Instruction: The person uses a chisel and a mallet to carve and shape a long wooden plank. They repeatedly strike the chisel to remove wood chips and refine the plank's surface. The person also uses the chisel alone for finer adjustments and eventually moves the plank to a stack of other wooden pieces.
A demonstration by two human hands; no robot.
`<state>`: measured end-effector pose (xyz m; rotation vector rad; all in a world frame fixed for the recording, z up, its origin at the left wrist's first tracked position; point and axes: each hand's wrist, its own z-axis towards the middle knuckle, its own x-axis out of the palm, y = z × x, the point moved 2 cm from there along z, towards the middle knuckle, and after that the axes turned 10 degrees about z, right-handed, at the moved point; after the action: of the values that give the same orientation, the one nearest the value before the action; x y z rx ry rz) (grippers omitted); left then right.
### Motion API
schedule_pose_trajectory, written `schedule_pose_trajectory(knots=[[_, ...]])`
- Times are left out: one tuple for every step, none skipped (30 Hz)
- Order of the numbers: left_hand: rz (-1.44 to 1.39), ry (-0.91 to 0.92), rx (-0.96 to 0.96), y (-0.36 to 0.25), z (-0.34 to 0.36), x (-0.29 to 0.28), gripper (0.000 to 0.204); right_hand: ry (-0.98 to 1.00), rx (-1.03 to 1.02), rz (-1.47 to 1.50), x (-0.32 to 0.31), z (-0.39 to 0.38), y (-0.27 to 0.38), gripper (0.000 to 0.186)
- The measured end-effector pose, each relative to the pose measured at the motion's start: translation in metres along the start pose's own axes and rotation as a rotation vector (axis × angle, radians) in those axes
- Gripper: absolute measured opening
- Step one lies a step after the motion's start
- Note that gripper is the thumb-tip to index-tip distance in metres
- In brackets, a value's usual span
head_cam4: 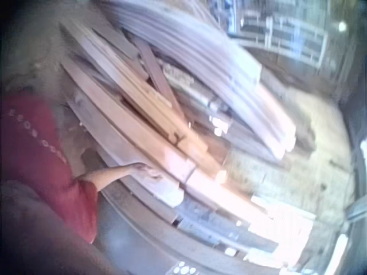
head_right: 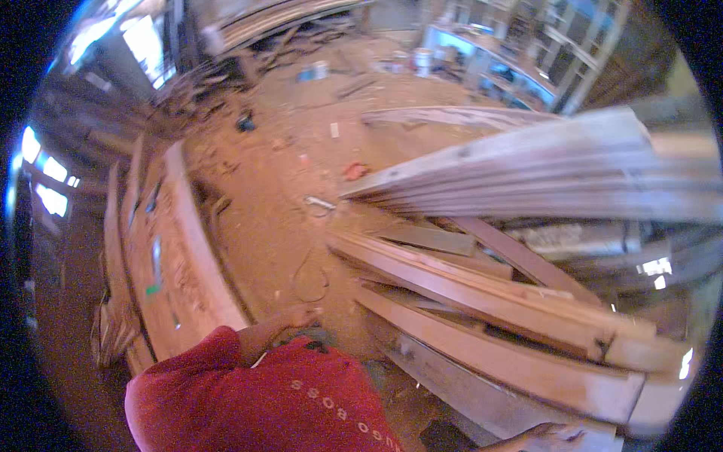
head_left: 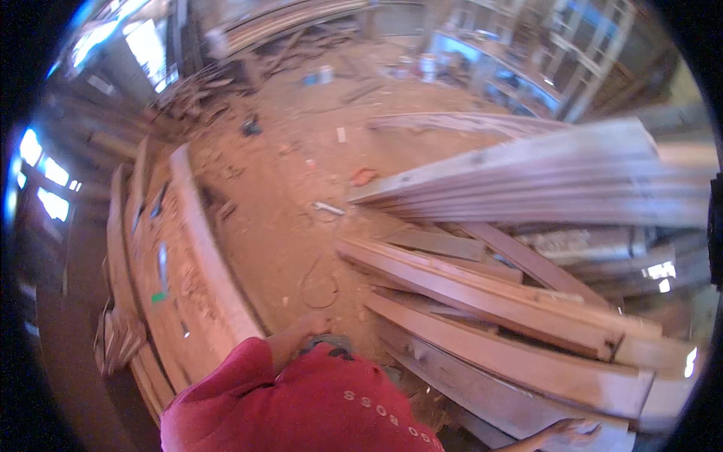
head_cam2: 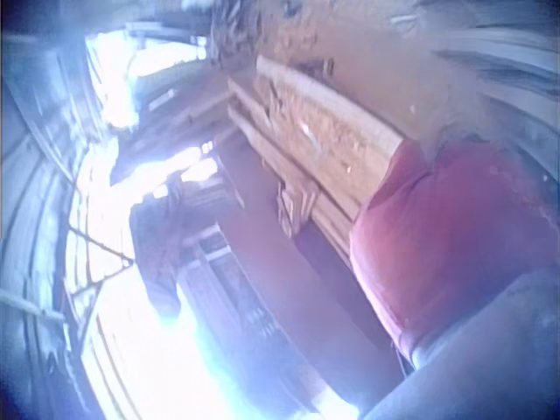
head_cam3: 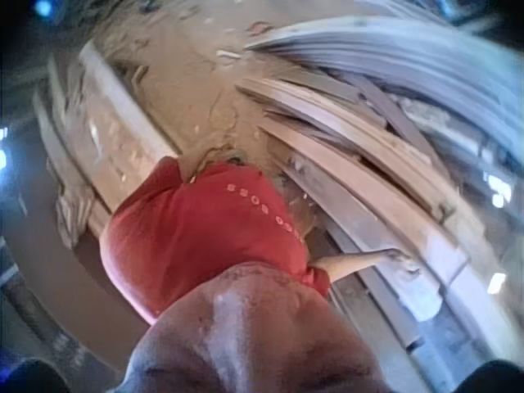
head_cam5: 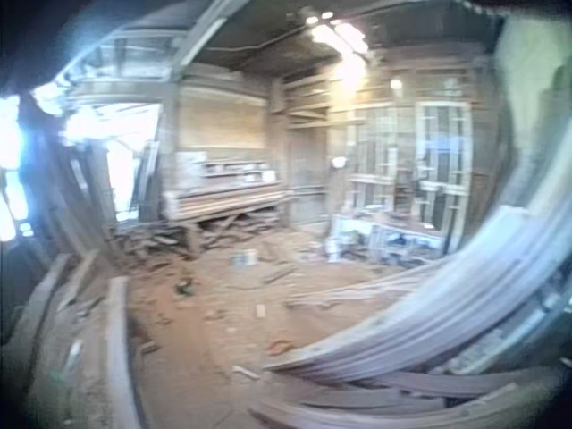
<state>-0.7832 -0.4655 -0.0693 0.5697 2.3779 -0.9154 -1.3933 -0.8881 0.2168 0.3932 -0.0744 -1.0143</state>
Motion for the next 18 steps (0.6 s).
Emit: schedule_pose_trajectory(knots=[[0.034,-0.061,0.041,-0.002,0.001,-0.001,0.064,0.059,0.046,-0.037,0.003,-0.029,0.029,0.039],[0.075,-0.131,0.065,0.003,0.000,-0.003,0.065,0.123,0.099,-0.064,0.018,-0.066,0.045,0.042],[0.078,-0.090,0.050,-0.019,-0.007,-0.022,0.064,0.251,0.097,-0.102,0.028,-0.115,0.045,0.042],[0.082,-0.052,0.002,-0.017,-0.031,-0.044,0.063,0.403,0.105,-0.122,0.051,-0.181,0.061,0.041],[0.077,-0.128,-0.019,0.018,-0.045,-0.053,0.061,0.643,0.331,0.070,0.060,-0.246,0.125,0.040],[0.078,-0.204,-0.005,0.046,-0.046,-0.058,0.059,0.893,0.211,-0.048,0.059,-0.314,0.154,0.042],[0.079,-0.279,0.008,0.074,-0.045,-0.063,0.057,1.168,0.188,-0.025,0.055,-0.374,0.188,0.039],[-0.014,-0.389,0.038,0.104,-0.035,-0.074,0.056,1.433,0.200,0.014,0.049,-0.422,0.220,0.037],[-0.120,-0.511,0.019,0.146,-0.046,-0.078,0.055,1.685,0.177,0.078,0.048,-0.463,0.258,0.034],[-0.214,-0.626,0.029,0.176,-0.054,-0.088,0.054,1.870,0.180,0.131,0.050,-0.488,0.286,0.031],[-0.242,-0.660,-0.078,0.204,-0.064,-0.093,0.053,1.992,0.170,0.172,0.059,-0.502,0.306,0.029],[-0.269,-0.695,-0.184,0.228,-0.073,-0.102,0.053,2.049,0.152,0.213,0.075,-0.505,0.329,0.026],[-0.296,-0.726,-0.304,0.252,-0.089,-0.107,0.052,2.096,0.122,0.244,0.091,-0.513,0.347,0.024],[-0.338,-0.724,-0.395,0.273,-0.104,-0.111,0.052,2.122,0.092,0.291,0.116,-0.518,0.366,0.022],[-0.376,-0.716,-0.470,0.289,-0.115,-0.118,0.052,2.133,0.079,0.319,0.137,-0.519,0.388,0.020],[-0.415,-0.705,-0.530,0.297,-0.122,-0.135,0.052,2.109,0.069,0.332,0.157,-0.514,0.400,0.019],[-0.400,-0.708,-0.548,0.299,-0.129,-0.149,0.053,2.064,0.073,0.350,0.177,-0.509,0.412,0.018],[-0.387,-0.705,-0.557,0.285,-0.138,-0.171,0.053,2.014,0.096,0.364,0.196,-0.500,0.424,0.018]])
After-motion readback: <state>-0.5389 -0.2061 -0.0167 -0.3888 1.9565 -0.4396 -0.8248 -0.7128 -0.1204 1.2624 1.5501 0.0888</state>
